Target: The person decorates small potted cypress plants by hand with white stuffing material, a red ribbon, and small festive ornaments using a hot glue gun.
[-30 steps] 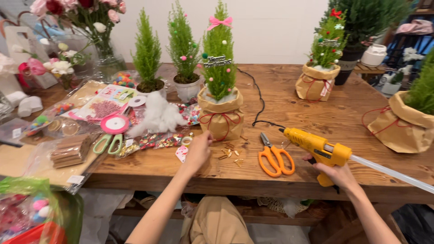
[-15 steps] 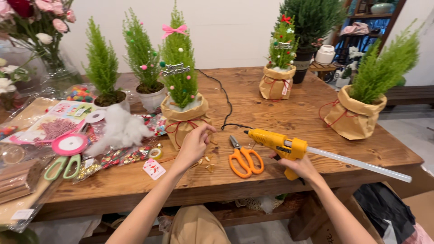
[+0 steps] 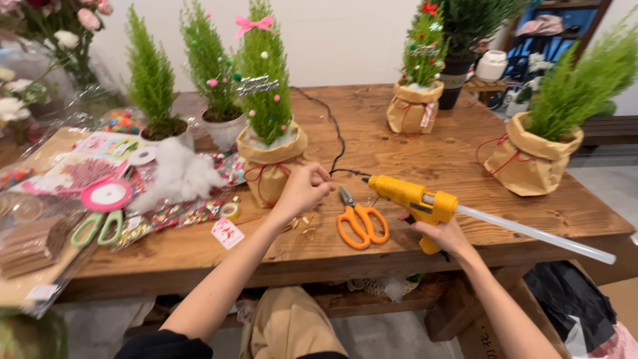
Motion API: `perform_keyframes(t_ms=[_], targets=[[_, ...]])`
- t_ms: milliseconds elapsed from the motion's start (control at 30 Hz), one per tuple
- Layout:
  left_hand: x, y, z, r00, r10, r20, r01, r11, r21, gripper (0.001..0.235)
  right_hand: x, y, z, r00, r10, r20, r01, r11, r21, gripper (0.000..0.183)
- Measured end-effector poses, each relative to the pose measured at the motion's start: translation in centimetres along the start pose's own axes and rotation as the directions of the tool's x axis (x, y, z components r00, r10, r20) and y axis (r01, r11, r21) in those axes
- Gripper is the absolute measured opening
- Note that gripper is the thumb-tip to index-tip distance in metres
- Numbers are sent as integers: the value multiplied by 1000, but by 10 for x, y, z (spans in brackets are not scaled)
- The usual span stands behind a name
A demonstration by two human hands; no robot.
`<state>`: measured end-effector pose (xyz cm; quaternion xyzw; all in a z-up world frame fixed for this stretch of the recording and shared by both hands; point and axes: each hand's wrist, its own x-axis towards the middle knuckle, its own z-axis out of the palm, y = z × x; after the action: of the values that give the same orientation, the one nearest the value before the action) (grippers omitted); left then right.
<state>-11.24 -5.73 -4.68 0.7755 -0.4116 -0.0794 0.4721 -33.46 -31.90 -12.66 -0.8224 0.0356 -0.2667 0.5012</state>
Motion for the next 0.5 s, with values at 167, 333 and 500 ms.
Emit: perform_keyframes(t_ms=[167,333,500], targets=[[-18,-44,-15,998,-63,8,43,768,640,14,-3,-10,1,1000,-5,6,4,1000,29,24],[-35,-100,-36,999,-25,22,-6,512,859,19,-3,-20,2,1000,9,10,-9,1000,-4,23],[-43,-90,-35,998,-16,57,-29,707,706,13,-2,-38,5,998,49,36,-46,997,-62,20]])
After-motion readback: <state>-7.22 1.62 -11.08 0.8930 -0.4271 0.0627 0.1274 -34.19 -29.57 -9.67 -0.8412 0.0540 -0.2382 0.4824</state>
